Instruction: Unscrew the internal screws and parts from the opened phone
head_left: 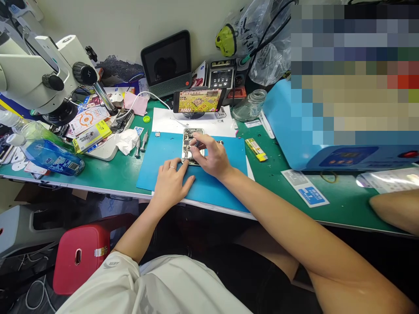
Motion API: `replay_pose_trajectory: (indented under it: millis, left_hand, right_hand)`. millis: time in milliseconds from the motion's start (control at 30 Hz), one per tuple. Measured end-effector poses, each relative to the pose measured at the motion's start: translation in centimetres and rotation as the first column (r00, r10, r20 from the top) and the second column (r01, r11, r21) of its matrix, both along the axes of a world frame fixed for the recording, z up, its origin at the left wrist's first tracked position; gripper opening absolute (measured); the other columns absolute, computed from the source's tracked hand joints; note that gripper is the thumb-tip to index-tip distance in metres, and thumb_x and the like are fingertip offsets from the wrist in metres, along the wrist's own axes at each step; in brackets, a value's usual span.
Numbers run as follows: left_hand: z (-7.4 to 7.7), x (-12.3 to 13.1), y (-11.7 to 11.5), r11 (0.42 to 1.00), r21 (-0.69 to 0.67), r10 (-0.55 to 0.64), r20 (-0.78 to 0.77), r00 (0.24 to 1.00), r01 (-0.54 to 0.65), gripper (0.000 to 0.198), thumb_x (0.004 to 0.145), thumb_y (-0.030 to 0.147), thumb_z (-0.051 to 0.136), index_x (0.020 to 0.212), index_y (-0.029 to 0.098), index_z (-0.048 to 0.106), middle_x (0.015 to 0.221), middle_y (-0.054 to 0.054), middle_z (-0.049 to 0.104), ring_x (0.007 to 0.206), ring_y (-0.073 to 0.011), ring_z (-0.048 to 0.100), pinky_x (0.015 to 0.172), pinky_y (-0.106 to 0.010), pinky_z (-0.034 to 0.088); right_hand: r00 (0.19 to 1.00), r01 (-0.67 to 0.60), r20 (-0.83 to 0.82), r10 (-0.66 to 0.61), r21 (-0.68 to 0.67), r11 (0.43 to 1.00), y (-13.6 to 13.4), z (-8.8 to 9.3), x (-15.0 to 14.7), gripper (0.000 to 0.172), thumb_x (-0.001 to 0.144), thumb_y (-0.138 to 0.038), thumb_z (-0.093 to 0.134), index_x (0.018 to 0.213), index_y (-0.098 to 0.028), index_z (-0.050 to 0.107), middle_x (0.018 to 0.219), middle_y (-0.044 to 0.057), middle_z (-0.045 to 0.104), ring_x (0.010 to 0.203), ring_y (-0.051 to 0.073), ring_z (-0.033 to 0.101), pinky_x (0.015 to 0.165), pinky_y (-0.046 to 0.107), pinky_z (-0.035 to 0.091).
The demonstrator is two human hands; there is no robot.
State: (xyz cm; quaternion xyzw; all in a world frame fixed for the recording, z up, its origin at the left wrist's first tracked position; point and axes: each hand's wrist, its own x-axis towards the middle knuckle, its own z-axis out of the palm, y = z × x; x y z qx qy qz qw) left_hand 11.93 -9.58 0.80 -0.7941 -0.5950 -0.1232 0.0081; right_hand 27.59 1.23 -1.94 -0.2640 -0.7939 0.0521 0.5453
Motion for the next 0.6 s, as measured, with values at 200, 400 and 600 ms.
replay_pose_trajectory:
  millis: [200,400,600]
  left_hand:
    - [0.06,-0.01,0.04,1.0,-0.002,-0.004,0.001,1.0,0.004,0.049,0.102,0.049,0.047,0.141,0.021,0.053,0.138,-0.013,0.054,0.121,-0.0308,0.05,0.094,-0.042,0.044]
    - [0.06,0.02,0.01,1.0,-0.005,-0.001,0.002,1.0,0.001,0.049,0.102,0.049,0.047,0.141,0.021,0.052,0.138,-0.013,0.054,0.121,-0.0304,0.049,0.094,-0.042,0.044]
    - [0.12,0.03,-0.01,1.0,-0.007,0.001,-0.002,1.0,-0.001,0.049,0.102,0.049,0.047,0.141,0.021,0.053,0.138,-0.013,0.054,0.12,-0.0301,0.049,0.094,-0.042,0.045]
  right_hand:
    - [1.0,-0.029,0.011,0.029,0.028,0.999,0.07,-0.05,0.05,0.051,0.096,-0.02,0.058,0.142,-0.028,0.04,0.097,0.002,0.068,0.077,0.014,0.069,0.066,0.025,0.063]
    - [1.0,-0.009,0.015,0.008,0.031,0.999,-0.02,-0.05,0.01,0.05,0.096,-0.017,0.055,0.143,-0.028,0.04,0.097,0.003,0.069,0.077,0.013,0.068,0.067,0.025,0.062]
    - [1.0,-0.024,0.014,0.024,0.023,0.999,0.05,-0.16,0.08,0.048,0.097,-0.021,0.056,0.142,-0.028,0.04,0.099,0.003,0.069,0.081,0.014,0.069,0.067,0.025,0.062]
